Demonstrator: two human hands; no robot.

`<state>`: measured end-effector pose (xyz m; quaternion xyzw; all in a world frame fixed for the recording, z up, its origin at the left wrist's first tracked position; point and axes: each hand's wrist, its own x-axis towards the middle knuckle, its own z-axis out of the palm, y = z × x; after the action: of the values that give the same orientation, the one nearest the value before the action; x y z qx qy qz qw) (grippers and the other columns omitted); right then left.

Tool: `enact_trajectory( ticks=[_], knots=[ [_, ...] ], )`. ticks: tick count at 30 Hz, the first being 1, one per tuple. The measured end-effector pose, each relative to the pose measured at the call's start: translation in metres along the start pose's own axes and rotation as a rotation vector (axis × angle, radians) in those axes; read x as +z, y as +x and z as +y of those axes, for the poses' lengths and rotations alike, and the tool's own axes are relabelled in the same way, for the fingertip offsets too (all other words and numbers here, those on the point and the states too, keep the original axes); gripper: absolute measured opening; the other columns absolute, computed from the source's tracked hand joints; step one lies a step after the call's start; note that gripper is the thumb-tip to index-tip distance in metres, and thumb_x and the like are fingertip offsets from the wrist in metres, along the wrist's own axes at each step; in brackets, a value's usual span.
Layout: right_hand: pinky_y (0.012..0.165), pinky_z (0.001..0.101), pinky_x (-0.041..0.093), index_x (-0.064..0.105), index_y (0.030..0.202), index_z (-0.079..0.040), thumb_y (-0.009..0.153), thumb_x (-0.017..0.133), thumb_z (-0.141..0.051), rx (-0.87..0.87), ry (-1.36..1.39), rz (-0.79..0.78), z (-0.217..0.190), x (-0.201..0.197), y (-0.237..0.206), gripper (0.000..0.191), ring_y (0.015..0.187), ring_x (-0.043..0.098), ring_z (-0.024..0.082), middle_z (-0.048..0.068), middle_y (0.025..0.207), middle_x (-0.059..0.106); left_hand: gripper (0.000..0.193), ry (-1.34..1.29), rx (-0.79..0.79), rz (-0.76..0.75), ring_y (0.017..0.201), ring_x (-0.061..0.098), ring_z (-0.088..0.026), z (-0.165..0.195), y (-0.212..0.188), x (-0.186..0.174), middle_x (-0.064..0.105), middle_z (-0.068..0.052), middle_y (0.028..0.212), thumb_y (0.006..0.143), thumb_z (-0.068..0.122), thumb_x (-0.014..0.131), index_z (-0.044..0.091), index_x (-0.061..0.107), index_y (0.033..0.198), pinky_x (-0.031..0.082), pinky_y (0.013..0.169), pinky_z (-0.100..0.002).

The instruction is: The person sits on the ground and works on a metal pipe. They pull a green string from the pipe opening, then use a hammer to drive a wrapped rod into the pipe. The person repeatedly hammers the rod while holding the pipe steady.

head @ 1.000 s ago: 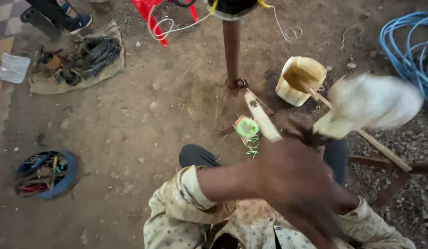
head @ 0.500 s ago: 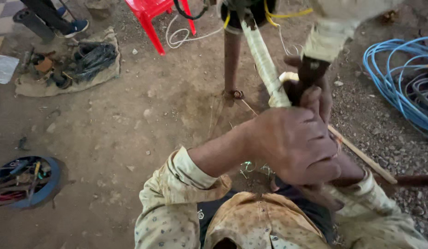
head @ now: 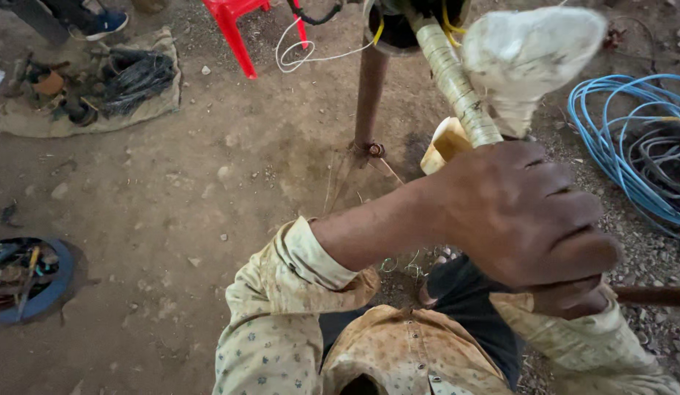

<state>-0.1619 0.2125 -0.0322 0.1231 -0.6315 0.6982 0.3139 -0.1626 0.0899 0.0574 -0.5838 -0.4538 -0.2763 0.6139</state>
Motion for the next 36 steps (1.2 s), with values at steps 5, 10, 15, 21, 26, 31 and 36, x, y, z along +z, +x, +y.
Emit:
enact_trajectory(
  ticks=[5,10,15,21,26,31,36],
  knots=[
    [0.073,0.0278,0.053,0.058,0.138,-0.001,0.115,0.053,-0.039,0.042,0.039,-0.016,-0.008,0.011,0.002,0.044,0.084,0.065,0.014,0.006,0.101,0.069,0.035,0.041,-0.040,-0.056,0.052,0.042,-0.007,-0.001,0.001,-0.012,0.044,0.005,0.066,0.107,0.037,0.044,0.017,0.048,0.079,0.031,0.042,-0.033],
    [0.074,0.0278,0.052,0.057,0.137,-0.002,0.116,0.052,-0.038,0.100,0.007,-0.163,0.006,0.000,-0.005,0.042,0.085,0.063,0.014,0.005,0.101,0.068,0.020,-0.008,-0.066,-0.113,0.056,0.047,-0.010,0.000,0.004,-0.022,0.044,0.005,0.068,0.099,0.024,0.055,0.018,0.054,0.081,0.037,0.046,-0.033],
    [0.074,0.0279,0.051,0.057,0.136,-0.004,0.117,0.051,-0.038,0.060,0.008,-0.134,-0.003,-0.014,-0.010,0.040,0.085,0.061,0.014,0.004,0.101,0.066,0.023,-0.029,-0.069,-0.078,0.057,0.050,-0.010,0.001,0.006,-0.023,0.052,0.000,0.072,0.099,0.028,0.057,0.016,0.054,0.080,0.039,0.048,-0.033],
    [0.075,0.0280,0.050,0.057,0.135,-0.005,0.117,0.050,-0.037,0.062,0.002,-0.151,-0.013,-0.014,-0.007,0.037,0.086,0.059,0.013,0.003,0.101,0.065,0.026,-0.010,-0.080,-0.150,0.057,0.054,-0.012,0.003,0.011,-0.036,0.054,0.001,0.072,0.101,0.031,0.057,0.015,0.055,0.081,0.039,0.048,-0.034],
    [0.075,0.0281,0.049,0.057,0.133,-0.006,0.118,0.050,-0.037,0.070,-0.012,-0.178,-0.015,-0.017,-0.008,0.035,0.086,0.057,0.013,0.002,0.101,0.063,0.019,-0.103,-0.082,-0.171,0.058,0.055,-0.013,0.000,0.012,-0.033,0.053,0.002,0.071,0.102,0.027,0.055,0.015,0.058,0.088,0.041,0.048,-0.035],
    [0.076,0.0282,0.048,0.057,0.132,-0.007,0.119,0.049,-0.037,0.063,-0.023,-0.175,-0.021,-0.022,-0.007,0.033,0.086,0.056,0.012,0.001,0.102,0.062,0.021,-0.138,-0.070,-0.118,0.054,0.055,-0.012,-0.003,0.007,-0.022,0.052,0.003,0.066,0.101,0.027,0.051,0.015,0.057,0.085,0.041,0.043,-0.035],
    [0.077,0.0283,0.046,0.056,0.131,-0.009,0.120,0.048,-0.036,0.054,-0.032,-0.166,-0.020,-0.025,-0.005,0.031,0.087,0.054,0.012,0.000,0.102,0.060,0.028,-0.071,-0.069,-0.095,0.048,0.050,-0.010,-0.002,0.012,-0.025,0.047,0.005,0.060,0.099,0.032,0.060,0.016,0.056,0.077,0.037,0.040,-0.034]
  ],
)
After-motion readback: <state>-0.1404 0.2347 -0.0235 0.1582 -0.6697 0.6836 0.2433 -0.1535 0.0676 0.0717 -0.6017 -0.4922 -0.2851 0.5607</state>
